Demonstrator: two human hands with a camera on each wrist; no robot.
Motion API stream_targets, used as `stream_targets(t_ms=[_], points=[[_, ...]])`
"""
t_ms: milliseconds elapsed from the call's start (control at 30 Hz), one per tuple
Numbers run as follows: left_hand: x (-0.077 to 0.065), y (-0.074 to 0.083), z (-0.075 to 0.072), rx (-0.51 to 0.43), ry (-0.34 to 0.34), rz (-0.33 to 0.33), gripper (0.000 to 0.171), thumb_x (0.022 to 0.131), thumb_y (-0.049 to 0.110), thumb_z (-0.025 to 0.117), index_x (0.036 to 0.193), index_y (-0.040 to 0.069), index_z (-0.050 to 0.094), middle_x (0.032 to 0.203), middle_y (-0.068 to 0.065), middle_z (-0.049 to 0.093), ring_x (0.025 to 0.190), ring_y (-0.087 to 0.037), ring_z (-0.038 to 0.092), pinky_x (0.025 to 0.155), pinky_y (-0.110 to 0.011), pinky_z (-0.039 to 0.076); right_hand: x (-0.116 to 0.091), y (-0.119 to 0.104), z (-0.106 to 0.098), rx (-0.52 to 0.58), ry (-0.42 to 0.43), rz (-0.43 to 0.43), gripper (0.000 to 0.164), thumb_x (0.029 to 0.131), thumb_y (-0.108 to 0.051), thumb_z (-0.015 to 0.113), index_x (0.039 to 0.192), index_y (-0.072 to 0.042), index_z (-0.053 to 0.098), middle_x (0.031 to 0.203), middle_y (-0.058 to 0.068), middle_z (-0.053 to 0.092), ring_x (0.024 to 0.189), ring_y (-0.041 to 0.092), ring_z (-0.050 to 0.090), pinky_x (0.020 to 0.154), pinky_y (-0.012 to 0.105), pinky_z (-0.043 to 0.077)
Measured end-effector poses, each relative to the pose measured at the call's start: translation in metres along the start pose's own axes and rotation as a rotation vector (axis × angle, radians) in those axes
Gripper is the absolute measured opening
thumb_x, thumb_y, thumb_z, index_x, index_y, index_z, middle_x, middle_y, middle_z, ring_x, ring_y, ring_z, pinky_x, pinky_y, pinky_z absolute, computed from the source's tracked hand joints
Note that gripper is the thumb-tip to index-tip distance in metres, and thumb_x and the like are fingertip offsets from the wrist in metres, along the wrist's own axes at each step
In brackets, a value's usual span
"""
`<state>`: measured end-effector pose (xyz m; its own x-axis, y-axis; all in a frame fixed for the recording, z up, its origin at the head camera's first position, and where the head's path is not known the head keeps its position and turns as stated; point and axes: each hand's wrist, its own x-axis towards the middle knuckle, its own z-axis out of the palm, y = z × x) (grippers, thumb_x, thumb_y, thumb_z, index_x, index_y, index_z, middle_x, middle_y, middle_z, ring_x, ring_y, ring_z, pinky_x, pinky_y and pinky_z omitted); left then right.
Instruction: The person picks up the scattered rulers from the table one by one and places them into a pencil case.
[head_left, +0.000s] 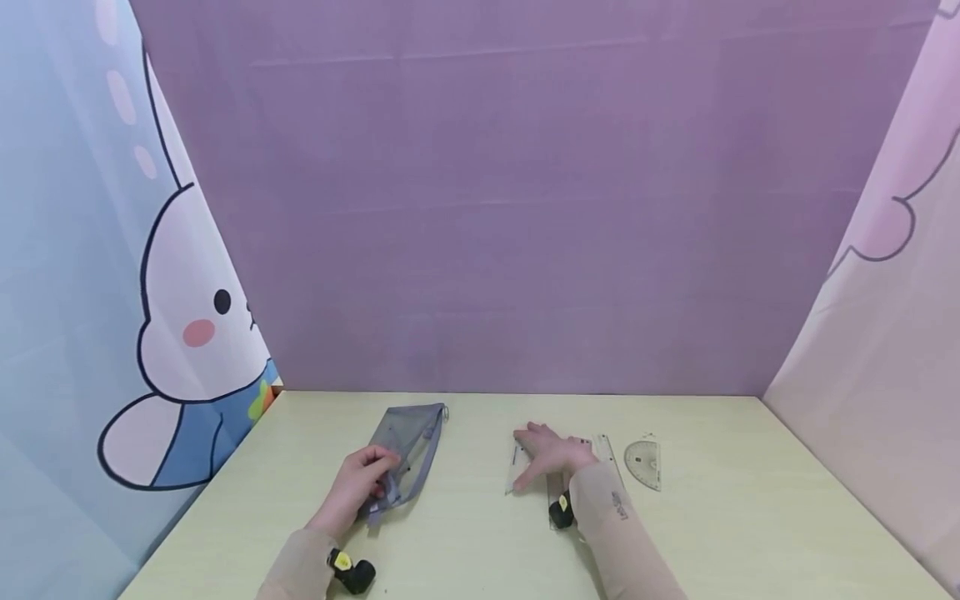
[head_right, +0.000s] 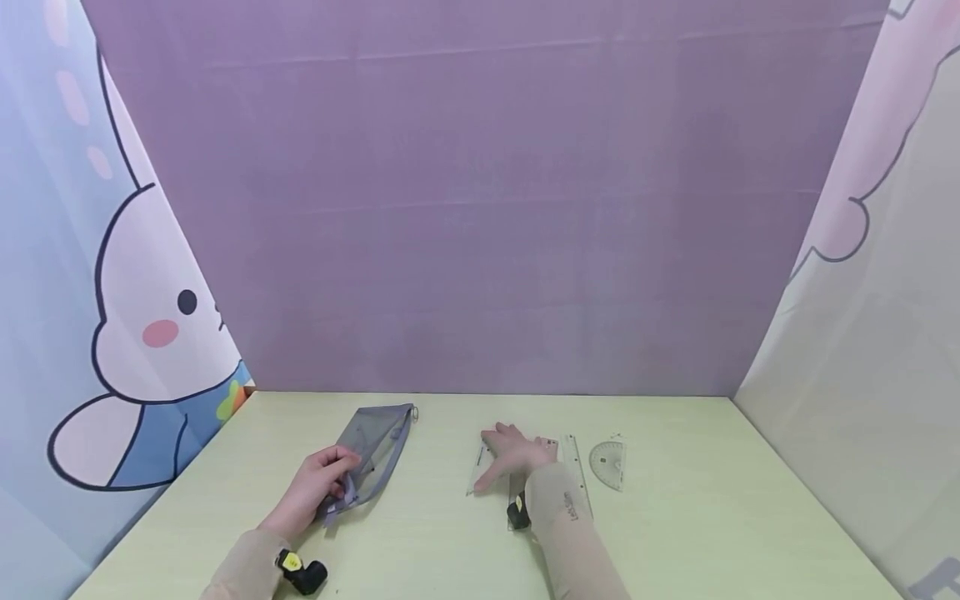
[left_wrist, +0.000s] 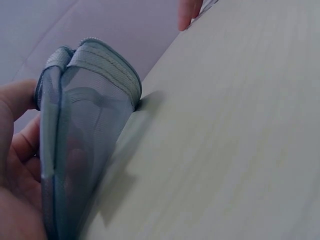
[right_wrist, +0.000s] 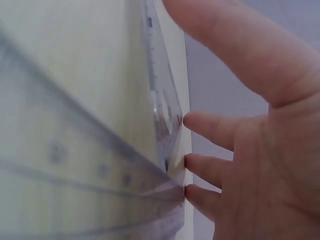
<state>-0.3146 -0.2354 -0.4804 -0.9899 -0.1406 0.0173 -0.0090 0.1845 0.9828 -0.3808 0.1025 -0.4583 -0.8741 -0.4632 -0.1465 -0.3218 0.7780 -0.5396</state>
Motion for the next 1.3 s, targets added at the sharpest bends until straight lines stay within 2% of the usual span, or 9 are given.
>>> stream_targets(t_ms=[167, 467, 933, 1167, 1300], points=[[0.0001, -0.0004, -0.0001, 0.009, -0.002, -0.001, 0.018, 0.087, 0.017, 0.069, 0.094, 0.000, 0.068, 0.086, -0.003, 0.060, 0.066, -0.015, 0.050, 0.056, -0.028, 0.046, -0.0022, -0.0035, 0.0001, -0.042, 0.018, 0.019, 0.106, 0.058, -0.044, 0.088, 0.147, -0.013, 0.040, 0.157, 0.013, 0.022, 0.143, 0.038, 0.017, 0.101, 0.074, 0.005], [-0.0010, -0.0015, 0.0003, 0.008, -0.011, 0.001, 0.018, 0.087, 0.016, 0.069, 0.094, 0.000, 0.067, 0.084, -0.003, 0.060, 0.066, -0.014, 0.050, 0.056, -0.027, 0.046, -0.0049, -0.0058, 0.0025, 0.022, 0.049, 0.018, 0.101, 0.057, -0.034, 0.090, 0.144, -0.013, 0.044, 0.156, 0.015, 0.024, 0.143, 0.038, 0.018, 0.102, 0.073, 0.004], [0.0000, 0.0003, 0.0009, 0.005, -0.021, 0.014, 0.018, 0.086, 0.017, 0.070, 0.091, 0.000, 0.067, 0.082, -0.004, 0.059, 0.064, -0.014, 0.049, 0.055, -0.027, 0.045, -0.0003, -0.0023, 0.0044, 0.014, 0.062, 0.029, 0.097, 0.056, -0.031, 0.090, 0.140, -0.013, 0.046, 0.155, 0.016, 0.026, 0.143, 0.038, 0.018, 0.102, 0.074, 0.005], [-0.0007, 0.0004, 0.0005, 0.005, -0.018, 0.007, 0.019, 0.086, 0.018, 0.070, 0.092, 0.000, 0.066, 0.084, -0.003, 0.060, 0.065, -0.014, 0.049, 0.055, -0.027, 0.045, 0.0004, -0.0029, 0.0032, 0.053, 0.098, 0.012, 0.094, 0.056, -0.026, 0.091, 0.136, -0.013, 0.045, 0.142, 0.015, 0.043, 0.131, 0.037, 0.037, 0.099, 0.076, 0.008], [-0.0011, 0.0003, 0.0001, 0.004, -0.014, -0.001, 0.018, 0.086, 0.018, 0.070, 0.092, 0.001, 0.067, 0.084, -0.003, 0.060, 0.065, -0.014, 0.050, 0.055, -0.027, 0.045, 0.0004, -0.0030, 0.0033, 0.093, 0.127, 0.003, 0.091, 0.057, -0.019, 0.091, 0.135, -0.013, 0.044, 0.136, 0.015, 0.047, 0.126, 0.036, 0.042, 0.099, 0.076, 0.007]])
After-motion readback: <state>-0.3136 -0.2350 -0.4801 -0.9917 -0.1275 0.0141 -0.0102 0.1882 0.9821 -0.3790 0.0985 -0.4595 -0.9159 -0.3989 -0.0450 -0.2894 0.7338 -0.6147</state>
